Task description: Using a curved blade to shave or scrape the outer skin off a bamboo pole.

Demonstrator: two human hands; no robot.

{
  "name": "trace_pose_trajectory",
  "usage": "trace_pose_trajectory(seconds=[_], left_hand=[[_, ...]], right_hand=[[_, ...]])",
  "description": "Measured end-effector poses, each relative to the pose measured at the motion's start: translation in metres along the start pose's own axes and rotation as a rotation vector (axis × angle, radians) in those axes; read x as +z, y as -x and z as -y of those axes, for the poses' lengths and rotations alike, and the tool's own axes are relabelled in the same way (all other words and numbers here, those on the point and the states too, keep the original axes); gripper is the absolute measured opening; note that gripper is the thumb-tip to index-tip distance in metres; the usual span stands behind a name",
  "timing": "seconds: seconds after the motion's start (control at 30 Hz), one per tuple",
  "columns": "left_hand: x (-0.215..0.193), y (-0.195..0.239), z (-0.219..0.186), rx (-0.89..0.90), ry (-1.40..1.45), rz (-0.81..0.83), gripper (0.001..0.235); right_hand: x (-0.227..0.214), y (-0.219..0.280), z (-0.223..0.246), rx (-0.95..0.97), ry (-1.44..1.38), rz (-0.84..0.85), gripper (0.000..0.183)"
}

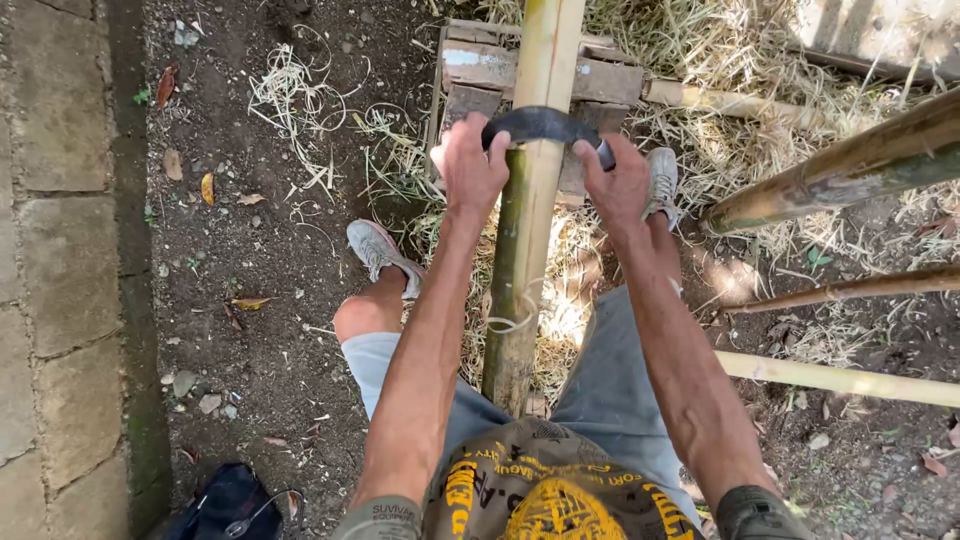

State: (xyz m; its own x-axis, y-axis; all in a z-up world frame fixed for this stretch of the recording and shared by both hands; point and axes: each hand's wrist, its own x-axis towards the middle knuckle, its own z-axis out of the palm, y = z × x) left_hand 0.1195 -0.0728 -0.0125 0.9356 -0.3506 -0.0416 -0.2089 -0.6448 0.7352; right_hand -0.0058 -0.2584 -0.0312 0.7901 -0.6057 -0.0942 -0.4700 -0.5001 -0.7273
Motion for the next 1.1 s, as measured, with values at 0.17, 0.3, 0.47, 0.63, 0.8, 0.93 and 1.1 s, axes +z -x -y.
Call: trace_pose_trajectory(seconds=[0.17,0.3,0.47,0.63,0.8,0.93,1.1], left_hand=[[-0.022,0.062,-0.001,0.040,-0.074,-0.029,0.021],[-0.038,0.138,0.009,0.081,-0.058,-0.085,0.023],[-0.060,0.226,0.011,-0.005,-0.063,-0.067,0.024],[-0.064,0.226,-0.004,-0.137,-0.107,-0.006,0.023],[-0.015,0.125,0.012,-0.016,-0.057,-0.055,0.022],[-0.019,0.065,-0.016,-0.003,-0.072,-0.084,0.018],[-0.030,0.096,-0.008,0.125,-0.123,-0.109,0.021]], right_hand=[[0.003,0.060,-0.005,-0.202,-0.053,-0.158,0.027],[0.003,0.127,-0.002,-0.298,0.029,-0.174,0.025],[-0.004,0.202,-0.016,-0.195,-0.024,-0.012,0.026],[-0.010,0.187,-0.024,-0.240,-0.100,0.078,0.028],[-0.009,0.085,-0.012,-0.279,-0.074,0.009,0.027],[-0.003,0.043,0.000,-0.237,-0.138,-0.062,0.027],[0.011,0.079,-0.009,-0.076,-0.146,-0.061,0.024]])
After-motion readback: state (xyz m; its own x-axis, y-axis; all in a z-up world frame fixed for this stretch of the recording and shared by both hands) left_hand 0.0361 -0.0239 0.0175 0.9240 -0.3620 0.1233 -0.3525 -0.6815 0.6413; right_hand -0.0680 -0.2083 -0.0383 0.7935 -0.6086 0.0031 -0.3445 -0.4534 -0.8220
